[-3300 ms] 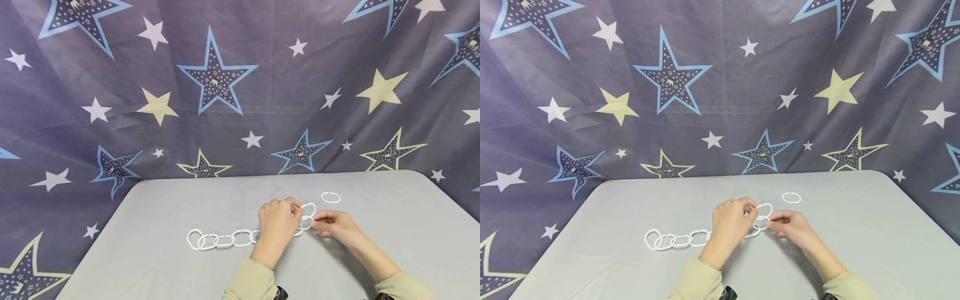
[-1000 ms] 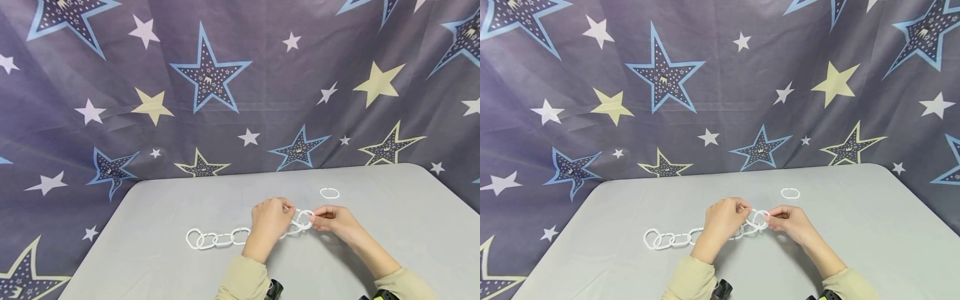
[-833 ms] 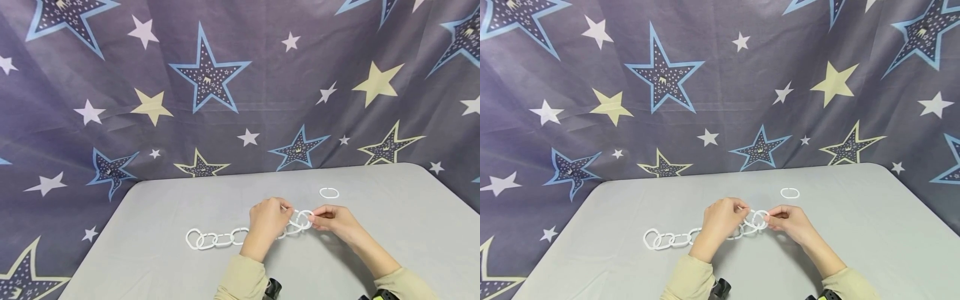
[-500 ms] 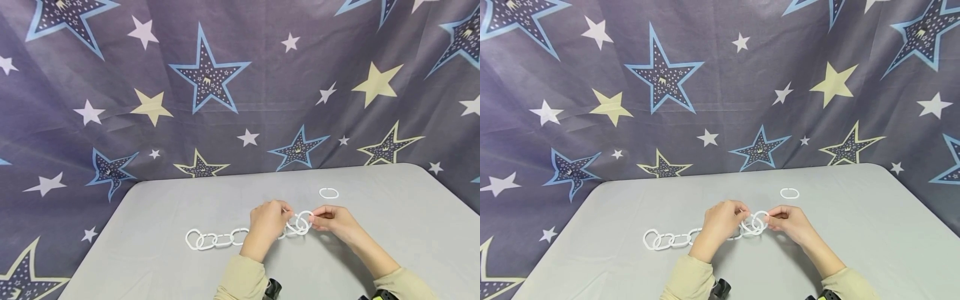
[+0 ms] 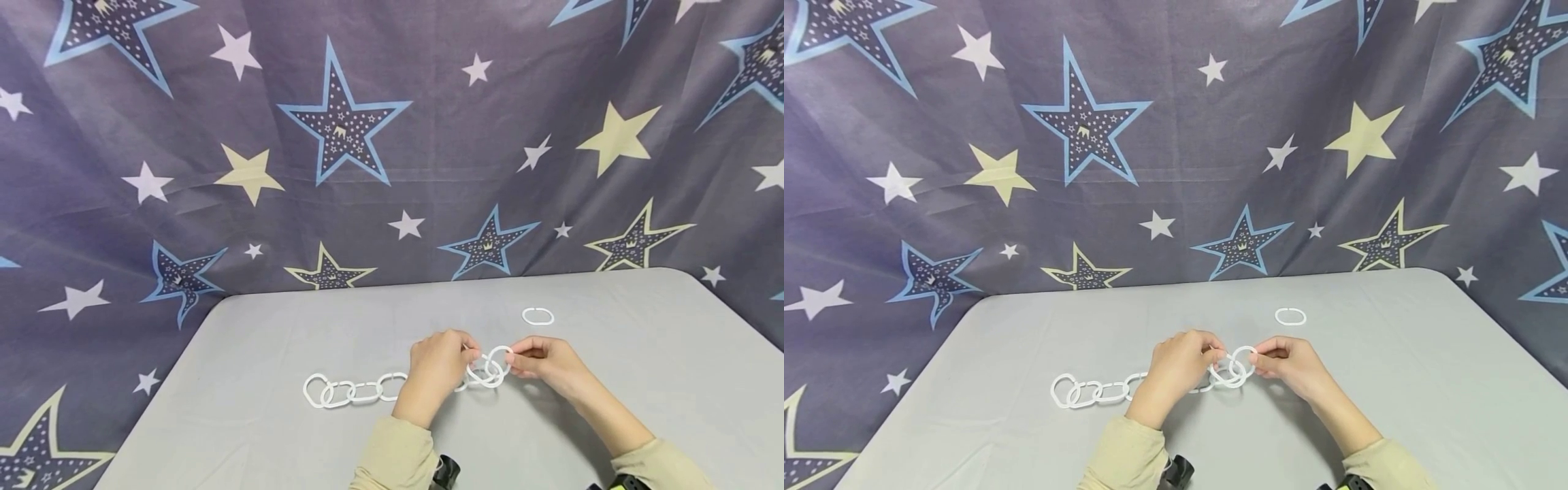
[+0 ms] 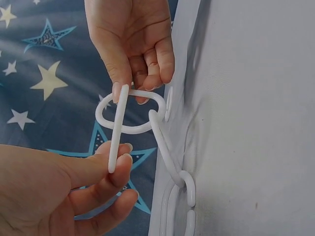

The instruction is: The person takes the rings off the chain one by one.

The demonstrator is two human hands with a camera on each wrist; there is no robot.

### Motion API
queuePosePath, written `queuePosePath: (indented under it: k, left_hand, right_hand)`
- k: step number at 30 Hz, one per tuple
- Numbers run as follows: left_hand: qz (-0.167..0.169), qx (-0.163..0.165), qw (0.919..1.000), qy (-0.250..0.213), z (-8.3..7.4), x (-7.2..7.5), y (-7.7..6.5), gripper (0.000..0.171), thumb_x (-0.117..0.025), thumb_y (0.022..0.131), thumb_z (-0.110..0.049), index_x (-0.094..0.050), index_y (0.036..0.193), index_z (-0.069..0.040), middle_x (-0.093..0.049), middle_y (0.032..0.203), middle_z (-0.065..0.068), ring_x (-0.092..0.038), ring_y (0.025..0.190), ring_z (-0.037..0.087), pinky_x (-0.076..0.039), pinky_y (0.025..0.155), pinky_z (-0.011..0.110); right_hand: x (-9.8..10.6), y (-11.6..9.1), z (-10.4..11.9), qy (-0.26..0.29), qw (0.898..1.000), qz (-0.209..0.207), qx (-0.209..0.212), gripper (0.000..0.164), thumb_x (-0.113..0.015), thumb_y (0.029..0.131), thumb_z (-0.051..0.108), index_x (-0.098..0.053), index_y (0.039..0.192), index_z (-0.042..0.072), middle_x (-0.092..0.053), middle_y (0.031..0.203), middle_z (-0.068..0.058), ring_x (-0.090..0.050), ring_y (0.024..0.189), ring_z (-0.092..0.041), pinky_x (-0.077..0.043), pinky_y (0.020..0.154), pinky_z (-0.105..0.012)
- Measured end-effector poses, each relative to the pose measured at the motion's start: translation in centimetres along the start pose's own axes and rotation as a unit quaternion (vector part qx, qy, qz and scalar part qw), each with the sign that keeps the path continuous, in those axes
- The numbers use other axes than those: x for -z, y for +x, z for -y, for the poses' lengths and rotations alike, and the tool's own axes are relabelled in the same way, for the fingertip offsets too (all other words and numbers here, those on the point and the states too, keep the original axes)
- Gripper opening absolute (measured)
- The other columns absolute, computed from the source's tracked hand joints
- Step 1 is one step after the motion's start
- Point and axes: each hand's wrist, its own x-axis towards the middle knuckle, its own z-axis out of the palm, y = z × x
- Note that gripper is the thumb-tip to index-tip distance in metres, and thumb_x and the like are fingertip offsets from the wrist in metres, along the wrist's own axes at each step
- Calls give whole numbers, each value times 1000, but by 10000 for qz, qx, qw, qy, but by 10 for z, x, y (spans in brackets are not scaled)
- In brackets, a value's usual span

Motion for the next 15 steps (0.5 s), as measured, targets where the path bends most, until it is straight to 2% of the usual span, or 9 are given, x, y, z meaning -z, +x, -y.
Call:
queuePosePath:
  k: [15]
  left_hand:
    - [79,-16,10000,-49,2,0,-1,10,-70,89,-30,-76,84,-24,-60,64,-15,-55,63,10,-42,65,33]
  right_hand:
    - [0,1,-4,-39,10000,22,-19,24,-67,91,0,-60,103,-20,-70,84,-9,-68,72,-12,-57,71,-29]
